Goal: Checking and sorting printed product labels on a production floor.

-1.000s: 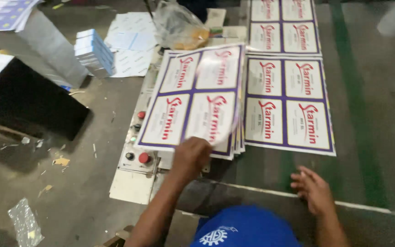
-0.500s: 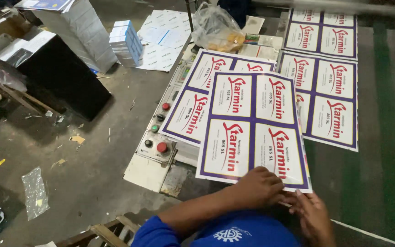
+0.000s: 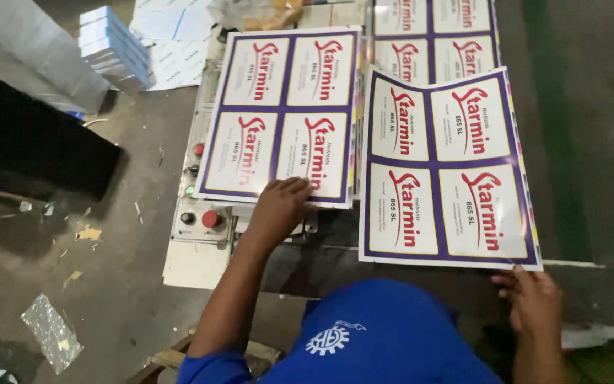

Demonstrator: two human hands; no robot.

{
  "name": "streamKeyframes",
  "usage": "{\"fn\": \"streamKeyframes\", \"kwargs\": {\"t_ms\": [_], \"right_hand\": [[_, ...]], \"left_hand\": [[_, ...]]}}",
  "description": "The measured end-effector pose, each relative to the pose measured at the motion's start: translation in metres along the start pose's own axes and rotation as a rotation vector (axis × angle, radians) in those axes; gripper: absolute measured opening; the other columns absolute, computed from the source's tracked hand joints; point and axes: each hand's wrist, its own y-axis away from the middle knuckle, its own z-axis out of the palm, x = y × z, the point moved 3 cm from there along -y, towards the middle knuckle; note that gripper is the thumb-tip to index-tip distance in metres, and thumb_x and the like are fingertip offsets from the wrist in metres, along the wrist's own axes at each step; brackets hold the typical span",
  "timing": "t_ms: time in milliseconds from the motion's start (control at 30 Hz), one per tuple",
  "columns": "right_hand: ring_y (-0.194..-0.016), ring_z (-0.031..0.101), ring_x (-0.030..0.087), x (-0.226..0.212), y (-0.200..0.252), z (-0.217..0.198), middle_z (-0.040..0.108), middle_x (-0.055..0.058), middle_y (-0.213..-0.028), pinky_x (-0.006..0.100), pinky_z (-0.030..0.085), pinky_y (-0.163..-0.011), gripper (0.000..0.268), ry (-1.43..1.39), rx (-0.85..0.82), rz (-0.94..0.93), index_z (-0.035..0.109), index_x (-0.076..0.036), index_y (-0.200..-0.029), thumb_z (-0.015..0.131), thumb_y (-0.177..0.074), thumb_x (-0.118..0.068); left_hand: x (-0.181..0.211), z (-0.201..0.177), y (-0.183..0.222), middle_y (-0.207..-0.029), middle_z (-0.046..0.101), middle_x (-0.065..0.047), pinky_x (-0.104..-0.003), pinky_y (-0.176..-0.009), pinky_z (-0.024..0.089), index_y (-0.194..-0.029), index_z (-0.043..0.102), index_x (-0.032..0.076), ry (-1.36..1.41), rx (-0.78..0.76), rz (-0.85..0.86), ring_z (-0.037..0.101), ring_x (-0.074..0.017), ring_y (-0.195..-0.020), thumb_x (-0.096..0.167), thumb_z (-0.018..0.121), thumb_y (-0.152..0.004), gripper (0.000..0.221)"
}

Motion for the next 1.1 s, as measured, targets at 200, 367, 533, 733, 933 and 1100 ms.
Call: {"fn": "streamKeyframes", "kwargs": {"t_ms": [200,367,533,733,933,1100], "right_hand": [[-0.08,0.07,0.02,-0.006,0.014,-0.001,0.072,0.008,-0.103,0.03,0.049,-0.059,0.02,0.0,-0.004,0.002,0.063,-0.004,-0.125,0.058,-0.108,-0.013],[-0.079,0.07,0.021,-0.02,0.014,0.015,0.073,0.009,-0.103,0.029,0.049,-0.059,0.022,0.034,0.001,0.0,0.064,-0.003,-0.126,0.058,-0.107,-0.012],[-0.081,0.071,0.02,-0.047,0.004,0.037,0.073,0.011,-0.103,0.029,0.049,-0.059,0.023,0.067,-0.011,0.045,0.063,-0.005,-0.126,0.056,-0.106,-0.014],[-0.081,0.07,0.018,-0.057,-0.062,0.07,0.074,0.011,-0.103,0.031,0.051,-0.06,0.024,0.025,-0.113,0.063,0.062,-0.004,-0.125,0.056,-0.107,-0.019],[-0.082,0.071,0.016,-0.062,-0.062,0.079,0.074,0.012,-0.109,0.03,0.052,-0.06,0.031,0.003,-0.119,0.076,0.056,-0.005,-0.133,0.055,-0.107,-0.023],[-0.08,0.071,0.017,-0.043,-0.021,0.105,0.075,0.014,-0.111,0.03,0.052,-0.06,0.04,0.043,-0.256,0.078,0.058,-0.006,-0.14,0.057,-0.103,-0.021]], "left_hand": [[-0.002,-0.013,0.002,-0.106,0.075,-0.008,-0.044,-0.091,0.052,-0.099,0.069,0.008,0.063,0.041,0.005,0.07,-0.0295,-0.102,0.015,0.066,-0.093,0.01],[0.001,-0.034,-0.003,-0.088,0.074,-0.01,-0.045,-0.079,0.053,-0.091,0.071,0.006,0.071,0.156,-0.07,0.069,-0.0323,-0.085,0.013,0.07,-0.091,0.007],[0.001,-0.054,-0.005,-0.08,0.073,-0.01,-0.044,-0.068,0.052,-0.085,0.073,0.007,0.095,0.206,-0.179,0.068,-0.0318,-0.074,0.017,0.078,-0.089,0.011],[-0.007,-0.061,-0.009,-0.086,0.074,-0.01,-0.043,-0.067,0.053,-0.093,0.075,0.008,0.105,0.26,-0.256,0.069,-0.031,-0.078,0.016,0.079,-0.091,0.009],[0.01,-0.08,-0.001,-0.095,0.074,-0.011,-0.04,-0.072,0.057,-0.098,0.072,0.006,0.122,0.499,-0.219,0.072,-0.0292,-0.083,0.008,0.076,-0.093,0.006],[0.052,-0.048,-0.003,-0.094,0.073,-0.01,-0.04,-0.072,0.057,-0.093,0.069,0.006,0.168,0.42,-0.042,0.072,-0.0289,-0.085,0.006,0.075,-0.088,0.008]]}}
